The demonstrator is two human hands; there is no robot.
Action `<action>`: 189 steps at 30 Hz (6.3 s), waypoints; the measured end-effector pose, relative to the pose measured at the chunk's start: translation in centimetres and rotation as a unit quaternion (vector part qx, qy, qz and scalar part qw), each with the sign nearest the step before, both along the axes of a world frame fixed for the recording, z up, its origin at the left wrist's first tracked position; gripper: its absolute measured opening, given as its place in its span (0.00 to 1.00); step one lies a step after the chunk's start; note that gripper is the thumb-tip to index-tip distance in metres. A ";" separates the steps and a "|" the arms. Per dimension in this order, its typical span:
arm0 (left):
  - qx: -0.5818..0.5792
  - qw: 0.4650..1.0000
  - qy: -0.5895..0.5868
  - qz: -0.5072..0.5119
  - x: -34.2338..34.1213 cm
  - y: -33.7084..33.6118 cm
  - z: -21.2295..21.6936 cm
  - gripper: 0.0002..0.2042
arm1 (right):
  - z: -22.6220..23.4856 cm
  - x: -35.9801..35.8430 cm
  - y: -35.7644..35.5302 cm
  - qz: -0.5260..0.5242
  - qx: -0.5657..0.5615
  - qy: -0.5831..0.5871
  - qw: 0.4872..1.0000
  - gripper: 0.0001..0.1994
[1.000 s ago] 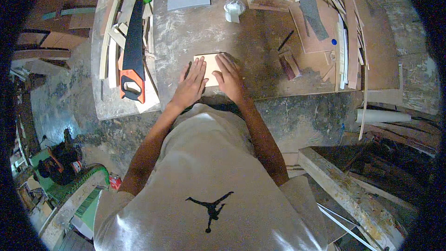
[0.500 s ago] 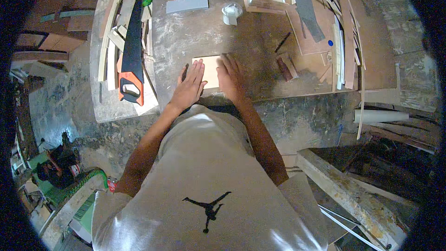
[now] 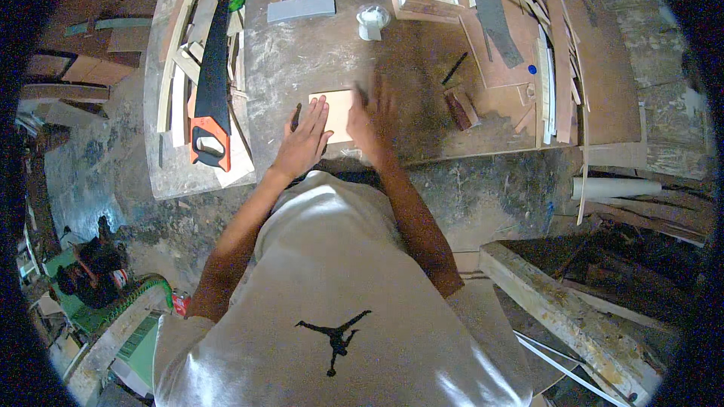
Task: The recorder applies glue to small wooden pieces, assembles them into a block structure, and sands the surfaces.
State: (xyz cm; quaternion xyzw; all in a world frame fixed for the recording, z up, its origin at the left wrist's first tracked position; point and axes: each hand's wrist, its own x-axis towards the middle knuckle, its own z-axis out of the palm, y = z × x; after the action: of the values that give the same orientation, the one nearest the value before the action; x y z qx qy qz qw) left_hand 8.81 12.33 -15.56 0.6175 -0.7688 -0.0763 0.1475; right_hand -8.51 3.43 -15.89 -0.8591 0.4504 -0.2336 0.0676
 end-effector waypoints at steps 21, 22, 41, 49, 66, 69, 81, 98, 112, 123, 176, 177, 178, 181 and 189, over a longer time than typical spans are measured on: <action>-0.030 0.991 0.131 -0.010 1.8 -0.4 0.6 0.19 | -1.8 -18.2 -4.9 -0.177 0.066 0.010 0.982 0.25; -0.029 0.991 0.128 -0.003 2.0 -0.3 0.5 0.19 | -0.2 -14.8 -4.1 -0.141 0.037 -0.002 0.989 0.24; -0.074 0.991 0.086 0.066 1.3 1.1 0.6 0.18 | 1.3 1.6 -1.5 -0.017 0.020 -0.094 0.995 0.24; -0.077 0.991 0.082 0.067 1.5 1.0 0.5 0.18 | 1.7 0.5 0.5 0.055 0.028 -0.081 0.995 0.22; -0.071 0.988 0.118 0.064 1.6 1.2 -0.5 0.19 | -0.1 4.8 -1.8 -0.005 0.001 -0.112 0.994 0.15; -0.081 0.985 0.130 0.077 1.6 1.3 -0.6 0.19 | 1.1 4.9 -1.7 0.079 0.001 -0.095 0.992 0.16; -0.071 0.986 0.126 0.077 1.7 1.2 -0.4 0.19 | -1.9 0.6 -3.0 -0.032 -0.017 -0.092 0.995 0.23; -0.052 0.991 0.113 0.058 2.3 1.3 -0.4 0.17 | 0.3 -0.2 1.2 -0.025 0.036 -0.123 0.991 0.23; 0.052 0.992 0.108 0.027 3.9 0.5 1.9 0.38 | 0.7 -2.9 3.9 -0.043 0.033 -0.102 0.993 0.21; 0.007 0.985 0.170 0.012 3.8 1.7 1.1 0.33 | 3.3 -1.7 5.1 0.210 0.198 -0.163 0.944 0.22; 0.045 0.989 0.100 -0.101 0.0 5.1 2.8 0.15 | -0.8 -5.8 -6.5 -0.054 0.108 -0.164 0.979 0.27; 0.057 0.985 0.136 -0.094 0.1 5.0 2.8 0.15 | -1.0 -6.7 -7.0 -0.113 0.057 -0.179 0.976 0.26; 0.057 0.984 0.136 -0.095 0.1 4.9 2.9 0.15 | -0.5 -7.2 -7.0 -0.114 0.056 -0.179 0.976 0.26; 0.086 0.968 0.228 -0.067 0.4 4.6 3.2 0.15 | 0.2 -8.6 -6.1 -0.100 -0.038 -0.128 0.986 0.20; 0.039 0.982 0.167 -0.073 1.1 3.4 3.1 0.16 | 0.5 -3.3 0.6 0.213 0.076 -0.147 0.963 0.13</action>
State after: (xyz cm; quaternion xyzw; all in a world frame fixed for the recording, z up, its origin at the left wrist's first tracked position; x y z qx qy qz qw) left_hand 9.89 15.74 -12.48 0.5438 -0.7725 -0.2186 0.2443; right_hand -11.82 4.06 -15.41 -0.8840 0.2581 -0.3023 0.2462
